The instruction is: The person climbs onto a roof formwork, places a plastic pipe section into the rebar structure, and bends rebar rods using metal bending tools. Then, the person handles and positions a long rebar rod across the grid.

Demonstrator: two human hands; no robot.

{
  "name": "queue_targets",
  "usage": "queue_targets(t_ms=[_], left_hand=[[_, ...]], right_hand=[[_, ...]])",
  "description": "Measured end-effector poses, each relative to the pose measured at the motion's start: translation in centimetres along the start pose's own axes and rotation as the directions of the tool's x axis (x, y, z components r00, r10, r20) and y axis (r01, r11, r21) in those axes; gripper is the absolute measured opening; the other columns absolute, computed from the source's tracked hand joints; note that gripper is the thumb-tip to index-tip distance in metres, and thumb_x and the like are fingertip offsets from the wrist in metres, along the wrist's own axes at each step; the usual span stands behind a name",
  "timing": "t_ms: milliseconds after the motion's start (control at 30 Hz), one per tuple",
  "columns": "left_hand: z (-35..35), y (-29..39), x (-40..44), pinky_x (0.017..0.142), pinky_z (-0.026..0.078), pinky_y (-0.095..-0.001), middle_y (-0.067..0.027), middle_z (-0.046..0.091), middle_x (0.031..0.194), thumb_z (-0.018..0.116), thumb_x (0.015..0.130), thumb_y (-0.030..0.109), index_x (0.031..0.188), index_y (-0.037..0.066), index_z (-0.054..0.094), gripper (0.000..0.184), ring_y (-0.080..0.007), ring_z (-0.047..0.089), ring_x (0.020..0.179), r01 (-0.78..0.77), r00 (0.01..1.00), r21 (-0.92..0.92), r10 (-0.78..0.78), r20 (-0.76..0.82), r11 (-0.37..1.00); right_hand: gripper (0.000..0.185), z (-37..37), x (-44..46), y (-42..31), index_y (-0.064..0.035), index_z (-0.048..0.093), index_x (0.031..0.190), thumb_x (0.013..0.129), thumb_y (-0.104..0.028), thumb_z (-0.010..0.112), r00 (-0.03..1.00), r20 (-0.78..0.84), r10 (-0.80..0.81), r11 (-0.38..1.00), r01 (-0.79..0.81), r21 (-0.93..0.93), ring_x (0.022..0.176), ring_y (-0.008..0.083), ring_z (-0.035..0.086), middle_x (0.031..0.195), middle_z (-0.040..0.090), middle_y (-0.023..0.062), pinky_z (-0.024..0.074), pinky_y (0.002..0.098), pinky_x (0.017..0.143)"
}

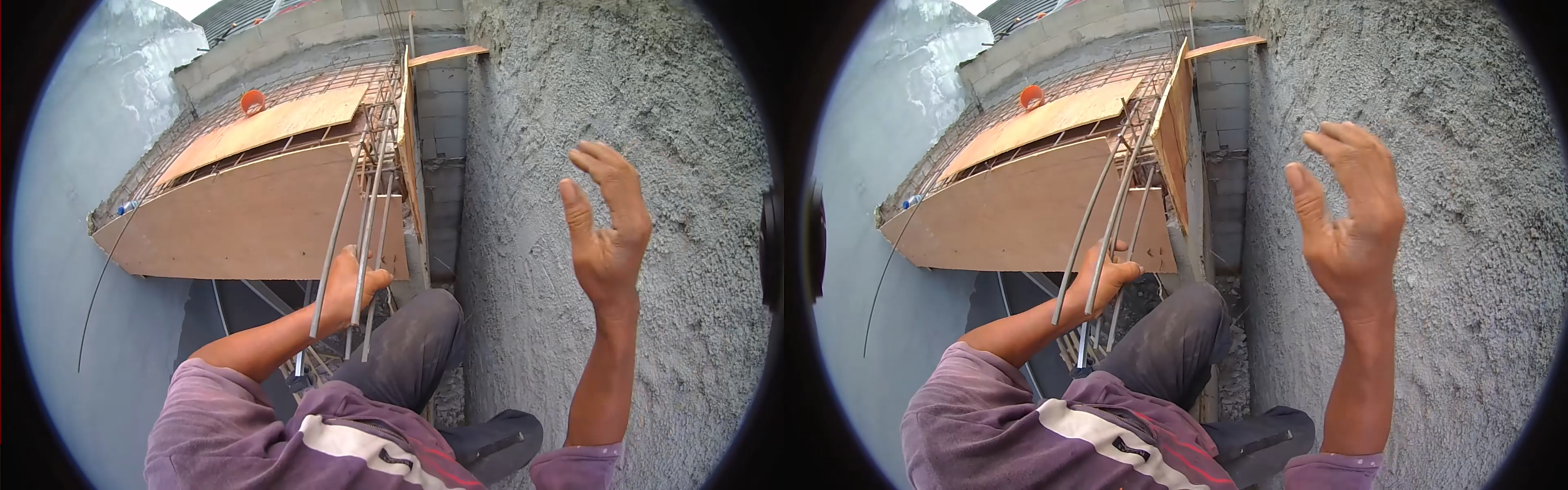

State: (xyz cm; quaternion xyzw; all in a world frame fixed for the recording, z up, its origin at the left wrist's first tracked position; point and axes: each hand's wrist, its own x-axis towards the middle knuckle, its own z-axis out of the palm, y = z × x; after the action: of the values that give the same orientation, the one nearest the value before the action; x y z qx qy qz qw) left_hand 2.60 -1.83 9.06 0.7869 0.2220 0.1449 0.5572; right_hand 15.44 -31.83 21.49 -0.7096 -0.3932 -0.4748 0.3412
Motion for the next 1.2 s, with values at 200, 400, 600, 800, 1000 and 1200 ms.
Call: queue_targets(t_ms=[200,400,600,800,1000,1200], left_hand=[[-0.5,1.0,-0.6,0.059,0.05,-0.0304,-0.0115,0.061,0.084,0.081,0.079,0.014,0.123,-0.012,0.048,0.061,-0.0163,0.063,0.071,-0.057,0.998,-0.001,0.057,-0.016,0.998],[-0.7,0.8,-0.1,0.06,0.052,-0.03,-0.0142,0.062,0.086,0.076,0.074,0.01,0.113,-0.015,0.049,0.054,-0.0163,0.064,0.073,-0.059,0.998,-0.012,0.059,0.001,0.998],[-1.0,1.5,-0.4,0.09,0.054,-0.0398,-0.023,0.067,0.11,0.075,0.072,0.009,0.123,-0.011,0.055,0.059,-0.028,0.067,0.104,-0.151,0.988,0.003,0.151,0.025,0.989],[-0.5,1.0,-0.3,0.08,0.054,-0.0366,-0.0169,0.065,0.094,0.073,0.072,0.007,0.116,-0.008,0.055,0.05,-0.0217,0.067,0.089,-0.164,0.986,-0.055,0.163,-0.022,0.985],[0.3,-2.8,0.6,0.06,0.048,-0.036,-0.0094,0.059,0.071,0.071,0.072,0.009,0.095,-0.006,0.055,0.032,-0.0162,0.058,0.065,-0.195,0.98,0.001,0.195,-0.048,0.981],[-0.3,-2.3,0.4,0.055,0.043,-0.0379,-0.0072,0.056,0.064,0.07,0.076,0.009,0.086,-0.001,0.057,0.019,-0.0159,0.053,0.061,-0.16,0.986,0.089,0.163,-0.021,0.983]], right_hand=[[0.041,15.5,2.3,-6.2,0.0018,0.076,0.107,0.094,-0.037,0.075,0.951,0.284,-0.126,0.72,-0.109,0.685,0.12,0.0373,0.064,0.114,0.072,0.0215,0.0504,0.0447,0.103],[0.05,23.7,4.5,-10.6,0.0017,0.074,0.112,0.098,-0.047,0.068,0.808,0.479,-0.343,0.687,-0.132,0.714,0.107,0.0303,0.066,0.111,0.072,0.0205,0.0507,0.0428,0.099],[0.075,23.9,3.4,-11.9,-0.0001,0.073,0.059,0.096,-0.064,0.06,0.6,0.718,-0.353,0.872,-0.068,0.485,0.063,0.0259,0.054,0.045,0.053,0.0111,0.0468,0.0413,0.097],[0.064,24.3,2.8,-11.7,0.0025,0.078,0.073,0.098,-0.054,0.06,0.667,0.66,-0.345,0.875,-0.026,0.484,0.084,0.0313,0.066,0.061,0.065,0.0219,0.0428,0.0435,0.108],[0.054,25.6,1.2,-11.4,0.0018,0.078,0.069,0.095,-0.044,0.065,0.736,0.609,-0.294,0.869,-0.06,0.492,0.079,0.0323,0.061,0.058,0.064,0.0183,0.0472,0.042,0.099],[0.045,24.4,2.1,-11.6,-0.0007,0.077,0.063,0.088,-0.038,0.073,0.776,0.57,-0.268,0.841,-0.1,0.532,0.08,0.0312,0.06,0.056,0.065,0.0145,0.0469,0.0405,0.098]])
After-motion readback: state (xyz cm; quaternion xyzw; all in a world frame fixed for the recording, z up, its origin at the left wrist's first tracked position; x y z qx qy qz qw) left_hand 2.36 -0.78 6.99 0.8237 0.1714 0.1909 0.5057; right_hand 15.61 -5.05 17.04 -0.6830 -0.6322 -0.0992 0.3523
